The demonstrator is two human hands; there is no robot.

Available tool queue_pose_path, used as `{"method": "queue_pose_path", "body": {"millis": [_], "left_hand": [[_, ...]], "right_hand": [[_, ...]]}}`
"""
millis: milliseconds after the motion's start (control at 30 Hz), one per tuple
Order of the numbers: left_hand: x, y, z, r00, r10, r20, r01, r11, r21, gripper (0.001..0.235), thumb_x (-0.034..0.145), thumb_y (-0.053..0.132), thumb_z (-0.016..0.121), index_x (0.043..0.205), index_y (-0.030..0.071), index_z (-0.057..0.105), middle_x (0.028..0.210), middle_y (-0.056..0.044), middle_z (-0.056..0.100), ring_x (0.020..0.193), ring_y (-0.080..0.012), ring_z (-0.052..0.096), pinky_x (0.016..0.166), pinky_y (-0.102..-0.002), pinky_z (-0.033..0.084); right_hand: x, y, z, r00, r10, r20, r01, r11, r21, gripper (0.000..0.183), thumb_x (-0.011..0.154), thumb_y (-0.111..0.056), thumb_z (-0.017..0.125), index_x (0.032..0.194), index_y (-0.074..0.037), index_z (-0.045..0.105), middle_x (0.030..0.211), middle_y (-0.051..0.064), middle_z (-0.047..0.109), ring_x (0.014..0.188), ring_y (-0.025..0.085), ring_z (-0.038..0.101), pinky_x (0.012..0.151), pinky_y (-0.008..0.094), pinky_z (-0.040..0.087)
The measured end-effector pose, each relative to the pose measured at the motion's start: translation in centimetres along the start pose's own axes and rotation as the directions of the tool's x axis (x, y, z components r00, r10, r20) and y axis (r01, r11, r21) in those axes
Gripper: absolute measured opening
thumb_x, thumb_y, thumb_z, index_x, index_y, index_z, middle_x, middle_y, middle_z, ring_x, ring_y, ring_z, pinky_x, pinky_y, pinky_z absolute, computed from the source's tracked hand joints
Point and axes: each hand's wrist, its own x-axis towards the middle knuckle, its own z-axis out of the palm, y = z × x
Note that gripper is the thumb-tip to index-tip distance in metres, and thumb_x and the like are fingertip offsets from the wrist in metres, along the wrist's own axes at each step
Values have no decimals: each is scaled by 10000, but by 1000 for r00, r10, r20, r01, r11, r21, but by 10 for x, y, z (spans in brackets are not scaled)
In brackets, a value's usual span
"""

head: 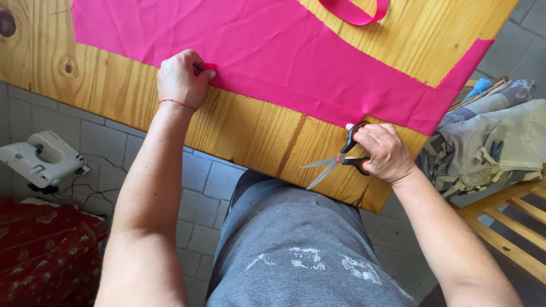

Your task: The person cuts a piece of pink fabric on a wooden table using scissors. They hold the fabric with one hand and cut along its edge with the other, creating a long strip.

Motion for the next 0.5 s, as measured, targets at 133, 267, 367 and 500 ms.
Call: {"method": "queue_pose_path", "body": {"millis": [133, 267, 367, 500], "left_hand": [[0, -5, 1, 1000, 4, -1, -4, 1000, 25, 246, 917, 394, 1037, 965, 261, 835, 889, 14, 846, 852, -313, 795, 774, -526, 622], [3, -8, 5, 1000, 11, -25, -11, 1000, 14, 277, 891, 399, 1062, 979, 250, 846, 897, -2, 851, 847, -324, 796, 759, -533, 623], [3, -11, 8, 999, 19, -42, -19, 1000, 2, 275, 891, 388, 1062, 951, 255, 830, 874, 23, 843, 822, -297, 789, 754, -516, 617], [0, -8, 6, 998, 25, -59, -27, 999, -23, 281, 905, 378, 1070, 975, 234, 839, 883, 19, 844, 815, -280, 787, 760, -497, 617]], "right_hand": [[2, -4, -2, 1000, 3, -8, -3, 1000, 4, 592, 990, -553, 996, 1292, -78, 814, 1216, 113, 845, 1081, 323, 816, 985, 468, 570], [-1, -2, 0, 1000, -7, -21, 7, 1000, -17, 594, 1033, -554, 947, 1355, -71, 824, 1252, 127, 852, 1117, 328, 822, 1010, 471, 583], [-2, -2, 2, 1000, 0, -20, 0, 1000, -14, 615, 974, -576, 1002, 1282, -76, 821, 1226, 130, 848, 1116, 324, 821, 1006, 477, 586], [3, -6, -2, 999, -5, -42, 5, 1000, -10, 619, 977, -583, 1000, 1285, -76, 826, 1214, 111, 850, 1070, 314, 815, 997, 455, 579]]}}
